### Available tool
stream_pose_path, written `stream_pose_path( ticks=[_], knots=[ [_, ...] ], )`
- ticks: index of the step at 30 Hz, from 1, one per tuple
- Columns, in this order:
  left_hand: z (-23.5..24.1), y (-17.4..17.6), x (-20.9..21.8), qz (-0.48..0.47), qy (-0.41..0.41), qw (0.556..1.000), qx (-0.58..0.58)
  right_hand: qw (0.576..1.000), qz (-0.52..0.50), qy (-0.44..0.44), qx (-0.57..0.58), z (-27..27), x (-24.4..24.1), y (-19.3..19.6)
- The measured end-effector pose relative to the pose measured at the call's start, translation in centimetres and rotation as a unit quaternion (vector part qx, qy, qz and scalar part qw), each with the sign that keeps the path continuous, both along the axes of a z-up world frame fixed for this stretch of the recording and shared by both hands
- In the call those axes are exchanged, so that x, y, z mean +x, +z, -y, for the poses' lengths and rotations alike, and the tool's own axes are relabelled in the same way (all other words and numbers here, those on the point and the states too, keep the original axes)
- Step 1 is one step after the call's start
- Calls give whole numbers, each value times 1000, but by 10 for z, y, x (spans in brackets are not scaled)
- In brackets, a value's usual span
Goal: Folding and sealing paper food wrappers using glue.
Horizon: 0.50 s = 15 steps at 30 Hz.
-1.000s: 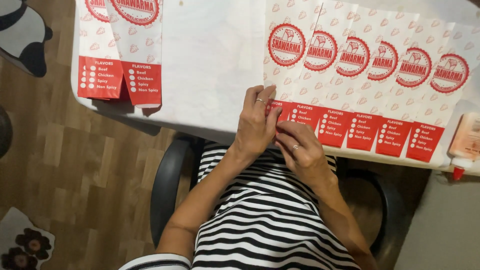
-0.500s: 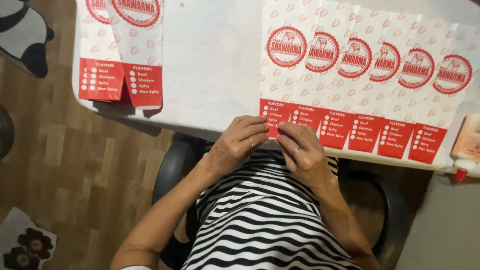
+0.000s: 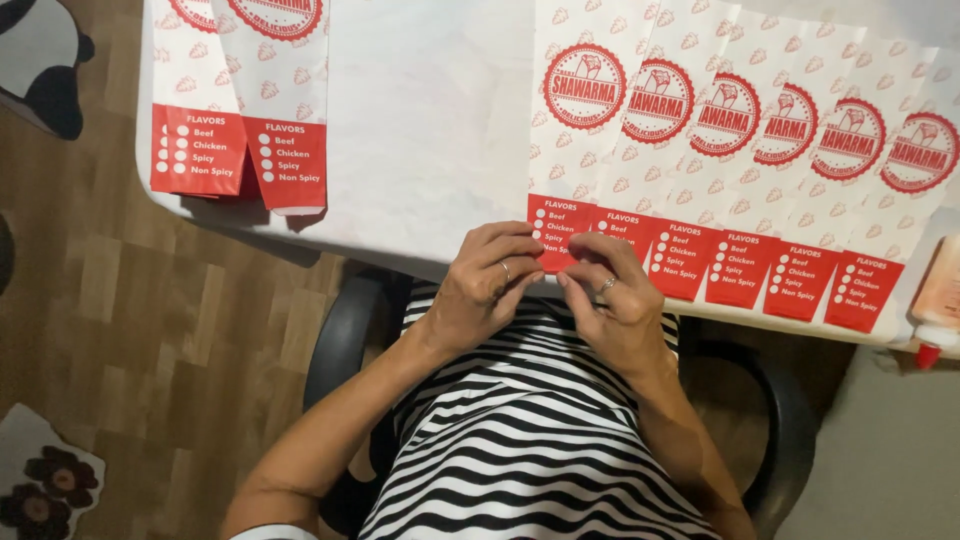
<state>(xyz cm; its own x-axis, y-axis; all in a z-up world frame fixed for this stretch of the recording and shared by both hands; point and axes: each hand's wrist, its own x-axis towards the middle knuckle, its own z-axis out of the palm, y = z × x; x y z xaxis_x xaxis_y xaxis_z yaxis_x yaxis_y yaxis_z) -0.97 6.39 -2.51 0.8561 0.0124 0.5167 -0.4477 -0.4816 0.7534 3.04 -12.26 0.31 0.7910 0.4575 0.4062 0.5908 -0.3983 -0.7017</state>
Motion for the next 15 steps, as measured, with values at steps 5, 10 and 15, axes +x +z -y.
stream_pose_path(
  ticks=[5,10,15],
  knots=[
    [4,4,-1,-55,19,998,-15,999,-49,-21,10,-3,3,5],
    [8,3,-3,-94,36,994,-41,991,-121,-46,27,-2,3,7],
    [8,4,-2,-109,30,993,-48,986,-155,-54,22,-4,5,14]
  ],
)
